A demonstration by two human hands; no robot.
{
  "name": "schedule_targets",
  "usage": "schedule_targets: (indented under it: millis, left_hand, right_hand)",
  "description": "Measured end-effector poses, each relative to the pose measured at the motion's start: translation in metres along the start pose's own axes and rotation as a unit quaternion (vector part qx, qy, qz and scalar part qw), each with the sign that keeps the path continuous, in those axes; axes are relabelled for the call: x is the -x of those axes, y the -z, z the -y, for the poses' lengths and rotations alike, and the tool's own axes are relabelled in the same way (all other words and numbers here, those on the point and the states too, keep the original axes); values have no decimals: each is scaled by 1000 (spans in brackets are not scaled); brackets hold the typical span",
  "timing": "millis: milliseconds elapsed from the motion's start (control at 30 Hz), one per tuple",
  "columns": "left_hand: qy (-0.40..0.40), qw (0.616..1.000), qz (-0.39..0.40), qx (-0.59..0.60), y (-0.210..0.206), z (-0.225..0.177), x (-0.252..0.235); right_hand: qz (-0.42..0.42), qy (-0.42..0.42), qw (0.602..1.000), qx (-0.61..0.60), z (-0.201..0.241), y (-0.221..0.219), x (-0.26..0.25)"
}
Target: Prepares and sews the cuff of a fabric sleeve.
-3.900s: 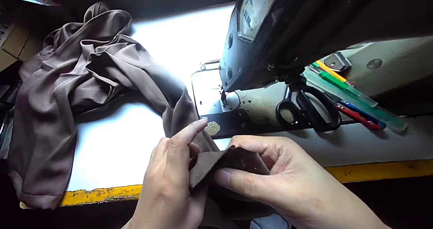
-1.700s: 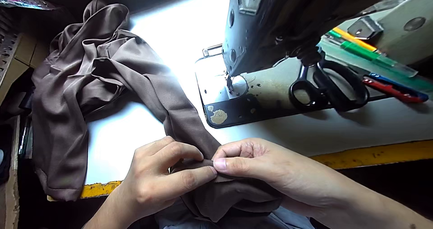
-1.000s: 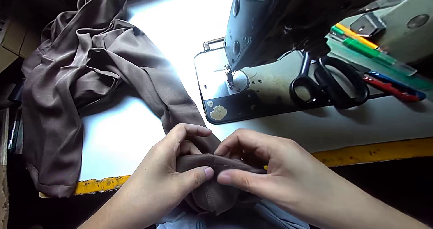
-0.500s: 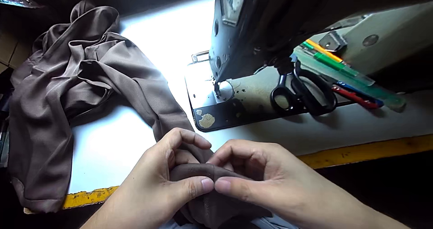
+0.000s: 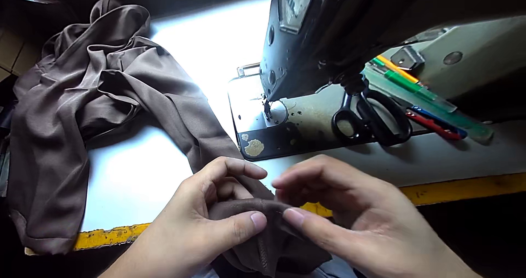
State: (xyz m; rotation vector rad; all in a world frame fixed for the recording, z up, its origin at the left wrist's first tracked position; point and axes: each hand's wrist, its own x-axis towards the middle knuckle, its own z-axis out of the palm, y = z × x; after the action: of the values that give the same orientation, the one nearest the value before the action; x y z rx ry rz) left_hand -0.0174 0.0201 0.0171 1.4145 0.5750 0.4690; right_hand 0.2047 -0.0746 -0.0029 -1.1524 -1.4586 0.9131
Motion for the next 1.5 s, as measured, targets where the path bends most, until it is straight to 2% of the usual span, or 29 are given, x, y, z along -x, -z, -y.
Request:
schedule_targets:
  millis: [133,233,333,467,767,933,1167,1267,1367,1400,1500]
  left_hand:
    - [20,997,10,71,1,1,0]
    - [16,998,8,64,0,0,-1]
    - [6,998,11,61,-2,-1,-2]
    - [-12,999,13,28,-4,-2,-2]
    - [-36,998,-38,-17,-14,-4,-4]
    - [-59,996,-40,-45,-15,-4,-5]
    - [-60,996,-52,-43,-11,1,-5]
    - [-67,995,-62,-41,-8,2,-3]
    - [-86,991,-84,-63,-9,3,0]
    - [-94,989,-90,-76,-11,3,0]
    - [-118,984,-82,-108,-16,2,-1]
  right_hand:
    - [-59,133,986,87,-2,2,7]
    - [-77,173,965,179,1,-2,11]
    - [-81,147,964,206,3,-8,10]
    - [-88,123,972,181,1,-14,8]
    - [-99,103,973,180,10,-20,11]
    - [-103,104,976,161,4,-21,10]
    - [-154,61,975,150,0,7,13]
    - [-222,8,951,215,-1,32,16]
    - [-272,-54,884,376,-4,50,18]
    - [-263,-67,884,380,-3,50,20]
    - [-190,-26,952,239,9,35,22]
